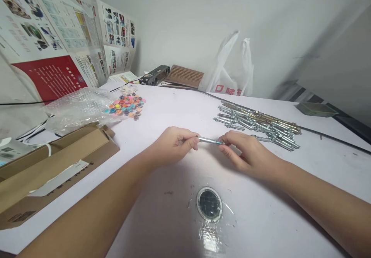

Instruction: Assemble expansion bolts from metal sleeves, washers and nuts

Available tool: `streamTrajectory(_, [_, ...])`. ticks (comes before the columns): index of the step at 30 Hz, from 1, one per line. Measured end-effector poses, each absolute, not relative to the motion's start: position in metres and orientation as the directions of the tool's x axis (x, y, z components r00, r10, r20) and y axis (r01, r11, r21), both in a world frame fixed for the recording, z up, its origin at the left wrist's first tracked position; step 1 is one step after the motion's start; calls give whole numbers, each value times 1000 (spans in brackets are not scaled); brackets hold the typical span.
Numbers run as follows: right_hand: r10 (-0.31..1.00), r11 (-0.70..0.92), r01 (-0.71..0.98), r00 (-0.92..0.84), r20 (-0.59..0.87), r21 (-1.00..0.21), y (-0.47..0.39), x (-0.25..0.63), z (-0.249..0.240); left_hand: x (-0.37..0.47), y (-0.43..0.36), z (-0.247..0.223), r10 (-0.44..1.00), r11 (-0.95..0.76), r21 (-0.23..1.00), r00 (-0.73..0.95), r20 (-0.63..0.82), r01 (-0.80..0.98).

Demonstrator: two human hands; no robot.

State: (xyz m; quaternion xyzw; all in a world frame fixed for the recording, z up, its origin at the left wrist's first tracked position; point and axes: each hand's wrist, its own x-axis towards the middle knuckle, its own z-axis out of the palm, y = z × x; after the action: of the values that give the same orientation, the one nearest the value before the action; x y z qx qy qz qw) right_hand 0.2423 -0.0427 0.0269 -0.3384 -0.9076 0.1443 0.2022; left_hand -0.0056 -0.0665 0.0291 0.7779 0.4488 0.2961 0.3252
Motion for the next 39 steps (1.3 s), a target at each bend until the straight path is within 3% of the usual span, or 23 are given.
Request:
streamTrajectory(3, [694,675,544,-698,177,-498,-44,242,26,-6,-69,32,864,-451,732,456,215,511])
streamTrajectory(8, [729,330,461,-679,-88,-824,-50,237,20,-8,-69,33,853,-468,719,475,215,515])
streamTrajectory(11, [755,238,456,-642,-132,-857,-51,234,23,-8,-66,30,870,-431,742,455,190,514])
streamTrajectory(14, [770,374,534,-635,-68,-758,-44,237,35,-8,-62,24,884,-394,741,444,145,543])
streamTrajectory(17, [798,507,664,-603,7,-550,-25,251,47,-8,-59,15,905,-330,746,418,76,578])
streamTrajectory(19, [865,457,781,-501,10,-425,-6,267,50,-9,-58,11,922,-287,747,383,47,600])
streamTrajectory(23, [981,175,949,-192,-40,-261,29,302,42,-10,-57,6,921,-319,710,383,75,628])
streamTrajectory(31, [997,0,982,-15,-78,-190,43,315,31,-8,-56,12,914,-328,672,403,47,664])
streamTrajectory(39, [992,17,992,-31,-120,-122,45,318,25,-9,-57,15,903,-336,646,430,14,686])
